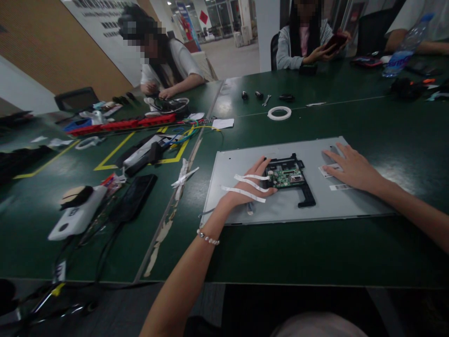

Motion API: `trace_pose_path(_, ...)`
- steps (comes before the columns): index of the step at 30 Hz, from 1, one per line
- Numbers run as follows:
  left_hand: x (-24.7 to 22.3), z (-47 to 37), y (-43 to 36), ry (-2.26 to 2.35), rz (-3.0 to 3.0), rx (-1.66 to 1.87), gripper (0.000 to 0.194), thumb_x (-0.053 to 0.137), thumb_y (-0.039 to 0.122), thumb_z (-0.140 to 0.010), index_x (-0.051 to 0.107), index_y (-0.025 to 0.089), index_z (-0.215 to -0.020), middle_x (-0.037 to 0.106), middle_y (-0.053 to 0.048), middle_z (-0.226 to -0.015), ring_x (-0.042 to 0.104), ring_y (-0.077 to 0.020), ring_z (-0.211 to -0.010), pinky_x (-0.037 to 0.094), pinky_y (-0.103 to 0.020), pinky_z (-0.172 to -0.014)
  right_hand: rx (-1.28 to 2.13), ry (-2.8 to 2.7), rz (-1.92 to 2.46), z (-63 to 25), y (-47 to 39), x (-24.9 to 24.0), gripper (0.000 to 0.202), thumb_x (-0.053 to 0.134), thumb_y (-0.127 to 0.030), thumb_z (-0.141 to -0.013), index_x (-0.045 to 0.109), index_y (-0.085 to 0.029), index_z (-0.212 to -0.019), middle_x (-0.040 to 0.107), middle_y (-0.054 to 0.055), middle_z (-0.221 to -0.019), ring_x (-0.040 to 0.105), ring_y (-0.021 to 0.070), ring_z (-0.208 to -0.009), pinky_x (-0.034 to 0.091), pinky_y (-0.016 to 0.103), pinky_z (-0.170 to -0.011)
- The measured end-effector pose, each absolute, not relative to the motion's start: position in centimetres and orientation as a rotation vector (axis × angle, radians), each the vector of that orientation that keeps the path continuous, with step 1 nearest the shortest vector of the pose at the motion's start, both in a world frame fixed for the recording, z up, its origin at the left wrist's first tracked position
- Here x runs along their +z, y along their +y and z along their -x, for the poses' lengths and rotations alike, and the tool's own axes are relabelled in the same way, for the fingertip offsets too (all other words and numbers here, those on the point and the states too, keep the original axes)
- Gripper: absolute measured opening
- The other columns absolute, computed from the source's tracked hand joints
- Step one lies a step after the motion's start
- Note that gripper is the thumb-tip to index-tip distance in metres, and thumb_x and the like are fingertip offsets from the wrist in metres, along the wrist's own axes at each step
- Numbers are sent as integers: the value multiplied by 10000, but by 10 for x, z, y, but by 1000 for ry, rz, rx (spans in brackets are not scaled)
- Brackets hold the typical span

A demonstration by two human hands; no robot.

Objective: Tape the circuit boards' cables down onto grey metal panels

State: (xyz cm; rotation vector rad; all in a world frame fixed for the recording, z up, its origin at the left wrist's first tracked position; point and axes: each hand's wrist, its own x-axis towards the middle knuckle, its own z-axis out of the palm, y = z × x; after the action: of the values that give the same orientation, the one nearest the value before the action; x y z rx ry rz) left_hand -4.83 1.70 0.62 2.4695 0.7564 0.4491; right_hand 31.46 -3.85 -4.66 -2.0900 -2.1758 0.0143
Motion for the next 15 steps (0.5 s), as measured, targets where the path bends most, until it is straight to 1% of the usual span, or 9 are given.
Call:
trace_pose_path(4,3,47,17,760,-2501,435,844,599,404,-813,103,262,-1480,106,-124,-1561,197,-331,-1413,276,-534,-1122,31,-2155,2081,-313,-40,-45,732,298,-699,-852,350,-283,-1452,151,67,-1533,203,393,-1362,280,571,-1063)
trace_pose_path(9,-1,45,17,783,-2545,449,823,585,399,-826,102,272,-1480,134,-120,-1556,217,-330,-1407,274,-536,-1121,55,-2138,2083,-311,-41,-45,716,326,-678,-851,357,-279,-1445,140,66,-1536,202,396,-1361,271,569,-1067)
trace_pose_path(13,-1,45,15,799,-2562,455,804,578,407,-831,127,246,-1477,134,-132,-1554,241,-337,-1397,282,-537,-1110,39,-2109,2047,-310,-42,-42,725,351,-634,-866,308,-227,-1465,167,106,-1524,218,373,-1362,264,550,-1076)
trace_pose_path(15,2,44,13,821,-2592,457,805,591,415,-822,149,233,-1471,136,-142,-1551,240,-340,-1395,268,-543,-1111,8,-2054,1978,-306,-46,-33,716,378,-592,-877,290,-199,-1468,209,128,-1509,236,351,-1361,255,532,-1088)
